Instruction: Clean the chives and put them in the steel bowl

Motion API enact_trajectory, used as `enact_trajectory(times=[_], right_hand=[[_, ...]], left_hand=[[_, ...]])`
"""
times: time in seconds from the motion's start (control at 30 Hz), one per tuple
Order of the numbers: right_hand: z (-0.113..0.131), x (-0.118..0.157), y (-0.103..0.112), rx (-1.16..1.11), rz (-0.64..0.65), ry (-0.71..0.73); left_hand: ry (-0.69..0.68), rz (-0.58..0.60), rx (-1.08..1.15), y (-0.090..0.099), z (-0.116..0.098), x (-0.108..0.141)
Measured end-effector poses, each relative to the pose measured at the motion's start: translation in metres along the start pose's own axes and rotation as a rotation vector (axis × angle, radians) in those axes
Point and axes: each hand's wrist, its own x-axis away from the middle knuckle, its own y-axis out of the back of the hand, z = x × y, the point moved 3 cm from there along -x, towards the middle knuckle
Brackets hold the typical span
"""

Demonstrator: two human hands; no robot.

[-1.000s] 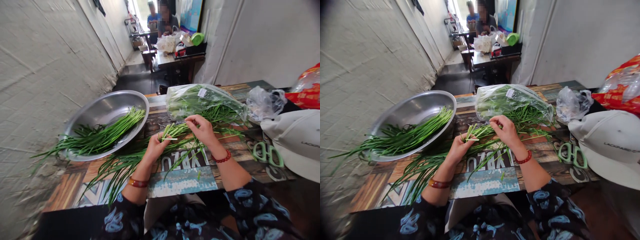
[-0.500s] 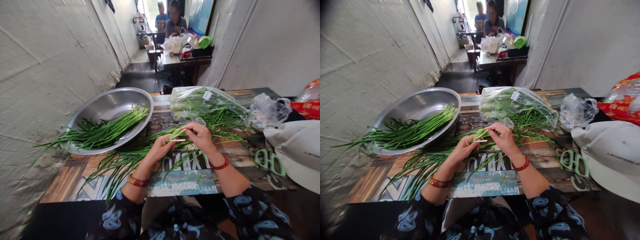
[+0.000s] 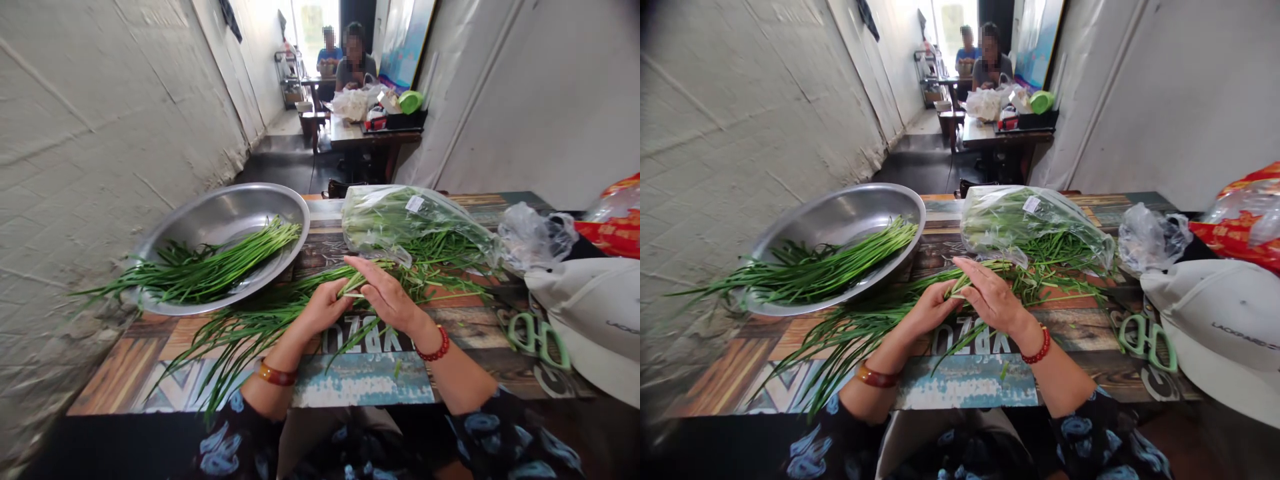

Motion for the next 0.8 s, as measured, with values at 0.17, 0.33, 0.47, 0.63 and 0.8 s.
enact_trajectory(times=[0.17, 0.33, 0.47, 0.63, 0.8], right_hand=[[0.007, -0.003, -0.002, 0.086, -0.035, 0.076], [0.014, -0.005, -0.001, 0.112, -0.065, 0.082], [0.009, -0.004, 0.004, 0.011, -0.099, 0.077], [-0.02, 0.0, 0.018, -0.318, -0.342, -0.141], [-0.03, 0.005, -0.002, -0.176, -0.186, -0.081]], left_hand=[[-0.055, -0.03, -0.086, -0.002, 0.003, -0.003], [-0.085, -0.044, -0.137, -0.008, 0.005, -0.006], [-0.069, -0.051, -0.164, -0.003, -0.01, -0.01], [-0.039, -0.193, 0.067, 0.035, -0.056, -0.02], [-0.066, -0.453, 0.358, 0.083, -0.106, -0.021]])
